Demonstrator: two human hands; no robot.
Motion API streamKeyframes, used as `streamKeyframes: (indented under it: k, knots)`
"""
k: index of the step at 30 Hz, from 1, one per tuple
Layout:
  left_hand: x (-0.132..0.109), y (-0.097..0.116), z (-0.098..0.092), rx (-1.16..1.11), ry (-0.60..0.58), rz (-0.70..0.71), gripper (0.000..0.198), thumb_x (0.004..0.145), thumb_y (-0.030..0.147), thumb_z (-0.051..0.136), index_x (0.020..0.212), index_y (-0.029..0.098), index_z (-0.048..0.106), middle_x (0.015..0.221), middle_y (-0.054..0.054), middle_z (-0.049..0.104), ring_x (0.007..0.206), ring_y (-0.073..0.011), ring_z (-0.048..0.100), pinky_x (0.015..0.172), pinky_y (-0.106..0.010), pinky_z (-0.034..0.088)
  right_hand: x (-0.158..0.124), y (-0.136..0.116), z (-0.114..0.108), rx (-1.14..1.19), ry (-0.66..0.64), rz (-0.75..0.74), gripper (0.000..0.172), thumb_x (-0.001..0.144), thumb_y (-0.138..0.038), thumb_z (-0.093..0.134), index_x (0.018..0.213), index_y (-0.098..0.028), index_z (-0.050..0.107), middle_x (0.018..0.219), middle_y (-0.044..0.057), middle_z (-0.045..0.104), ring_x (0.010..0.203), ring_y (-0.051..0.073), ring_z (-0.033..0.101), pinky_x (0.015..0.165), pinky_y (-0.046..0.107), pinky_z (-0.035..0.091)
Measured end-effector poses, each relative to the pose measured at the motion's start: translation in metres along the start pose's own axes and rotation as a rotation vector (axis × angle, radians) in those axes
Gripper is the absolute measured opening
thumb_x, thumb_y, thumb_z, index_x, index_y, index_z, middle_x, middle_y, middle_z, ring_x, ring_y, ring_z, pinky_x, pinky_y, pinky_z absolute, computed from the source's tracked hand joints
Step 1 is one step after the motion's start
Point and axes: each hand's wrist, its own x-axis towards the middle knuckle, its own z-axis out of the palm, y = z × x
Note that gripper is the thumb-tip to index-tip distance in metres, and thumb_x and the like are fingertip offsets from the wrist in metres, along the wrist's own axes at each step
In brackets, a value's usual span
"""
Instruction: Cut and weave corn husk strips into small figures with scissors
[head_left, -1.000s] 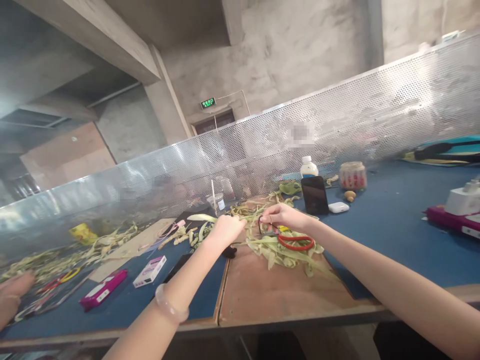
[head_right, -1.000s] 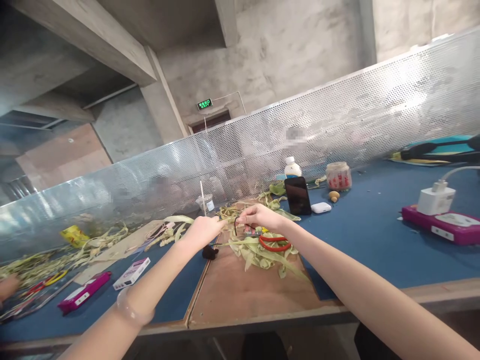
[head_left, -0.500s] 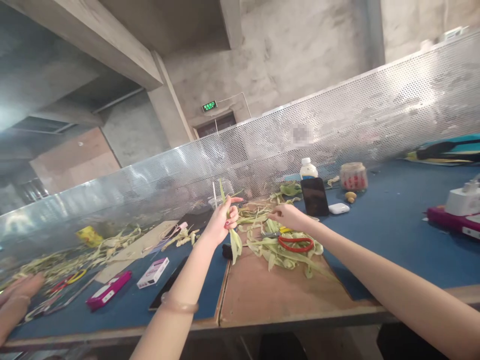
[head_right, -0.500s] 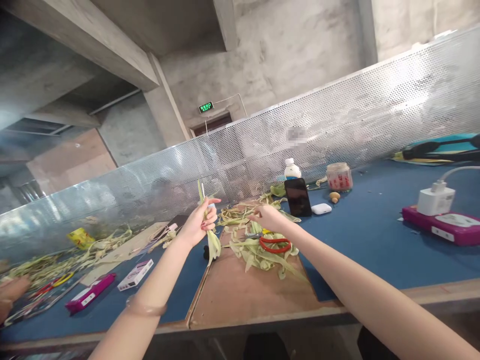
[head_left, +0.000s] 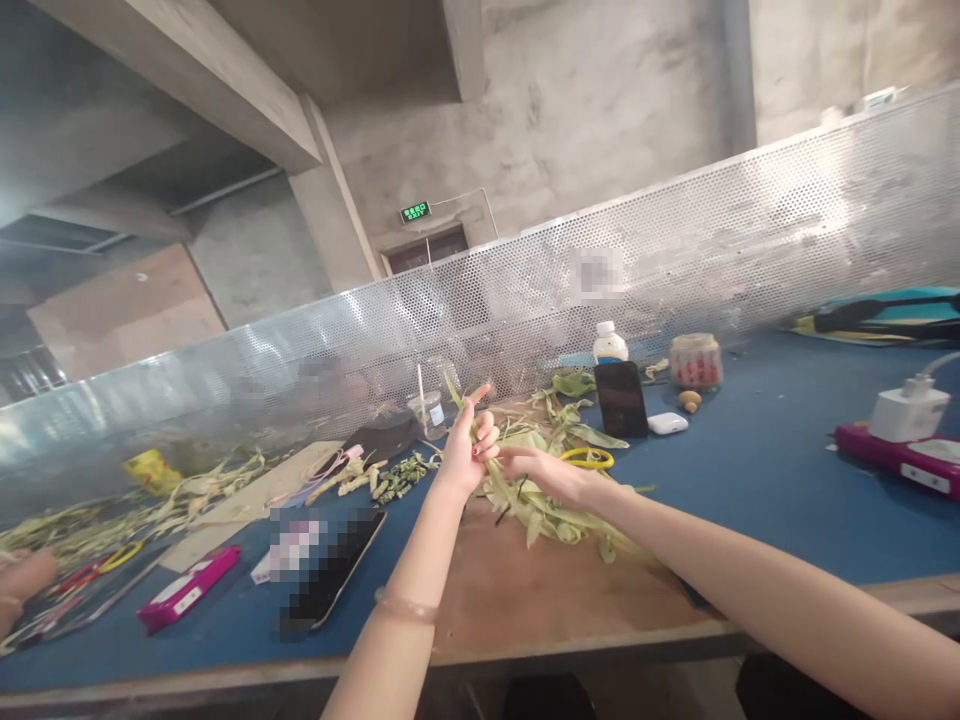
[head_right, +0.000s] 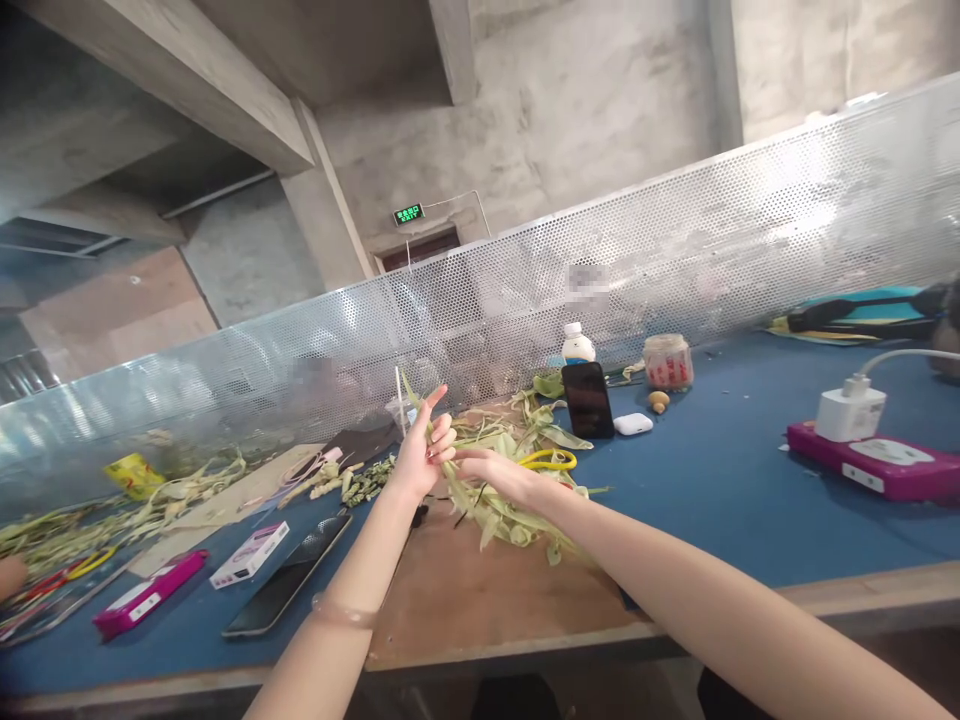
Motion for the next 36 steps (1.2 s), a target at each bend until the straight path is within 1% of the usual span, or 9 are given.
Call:
streamKeyframes:
  k: [3,6,8,11,17,23,29,33,36]
  knots:
    - [-0.002,-0.002,0.004,0.074,-0.006,0.027,0.040,0.081,0.041,0.053,0.117,0.025,0.050,0.052,0.008,0.030,0.036,-0.0029,0.019,0.032,-0.013,0.017,0.002,-0.001,0.014,0.161,-0.072,0.023,0.027,0.074,-0.038,0.059,0.089,-0.015,0.060,0.073,0.001,0.060,0.074,0.015,0.054,0.074,0.028,0.041]
    - [-0.002,-0.004,0.012,0.201,0.009,0.067,0.036,0.081,0.038,0.053,0.113,0.021,0.052,0.053,0.007,0.035,0.038,-0.0040,0.028,0.035,-0.014,0.025,0.003,0.003,0.025,0.332,-0.126,0.063,0.030,0.072,-0.044,0.061,0.075,-0.015,0.056,0.050,-0.006,0.042,0.050,0.008,0.041,0.056,0.024,0.039]
    - [-0.002,-0.004,0.018,0.296,0.032,0.110,0.035,0.082,0.036,0.052,0.112,0.019,0.053,0.054,0.006,0.039,0.042,-0.0054,0.036,0.040,-0.016,0.034,0.001,0.006,0.027,0.466,-0.161,0.132,0.032,0.073,-0.047,0.060,0.075,-0.015,0.055,0.048,-0.009,0.031,0.043,0.005,0.029,0.045,0.020,0.032]
    - [-0.003,0.000,0.027,0.390,0.042,0.145,0.037,0.081,0.033,0.054,0.116,0.021,0.050,0.060,0.004,0.047,0.050,-0.0074,0.046,0.051,-0.021,0.044,-0.003,0.009,0.026,0.541,-0.211,0.224,0.033,0.075,-0.048,0.057,0.074,-0.015,0.052,0.047,-0.010,0.028,0.039,0.004,0.023,0.037,0.018,0.020]
    - [-0.006,0.014,0.031,0.276,0.033,0.096,0.043,0.081,0.040,0.052,0.120,0.021,0.049,0.082,-0.004,0.061,0.071,-0.0146,0.060,0.067,-0.031,0.050,-0.005,0.009,0.026,0.455,-0.204,0.215,0.043,0.078,-0.047,0.053,0.051,-0.018,0.037,0.035,-0.009,0.026,0.032,0.004,0.026,0.035,0.018,0.022]
    - [-0.005,0.017,0.024,0.040,0.047,-0.078,0.051,0.080,0.054,0.045,0.108,0.014,0.058,0.079,-0.006,0.063,0.068,-0.0168,0.062,0.068,-0.034,0.051,-0.004,0.003,0.027,0.486,-0.094,0.231,0.046,0.079,-0.049,0.049,0.048,-0.018,0.034,0.032,-0.010,0.021,0.028,0.003,0.019,0.031,0.018,0.015]
    - [-0.004,0.008,0.020,0.039,0.055,-0.069,0.031,0.080,0.032,0.051,0.102,0.012,0.059,0.083,-0.008,0.065,0.077,-0.0193,0.063,0.073,-0.035,0.049,-0.002,0.006,0.025,0.602,-0.055,0.223,0.043,0.078,-0.048,0.051,0.051,-0.019,0.035,0.034,-0.011,0.021,0.029,0.003,0.012,0.030,0.018,0.009]
    - [-0.009,0.003,0.020,0.152,0.032,-0.041,0.031,0.079,0.024,0.052,0.108,0.015,0.057,0.085,-0.008,0.064,0.076,-0.0171,0.062,0.072,-0.032,0.048,0.000,0.008,0.026,0.609,-0.009,0.253,0.043,0.076,-0.048,0.053,0.051,-0.019,0.034,0.034,-0.011,0.019,0.030,0.003,0.013,0.030,0.017,0.009]
    - [-0.011,0.002,0.021,0.196,-0.002,-0.020,0.032,0.080,0.024,0.054,0.111,0.016,0.056,0.074,-0.002,0.058,0.069,-0.0131,0.059,0.068,-0.028,0.047,0.000,0.007,0.027,0.599,-0.010,0.262,0.043,0.077,-0.050,0.052,0.052,-0.019,0.035,0.034,-0.011,0.018,0.030,0.003,0.013,0.030,0.017,0.012]
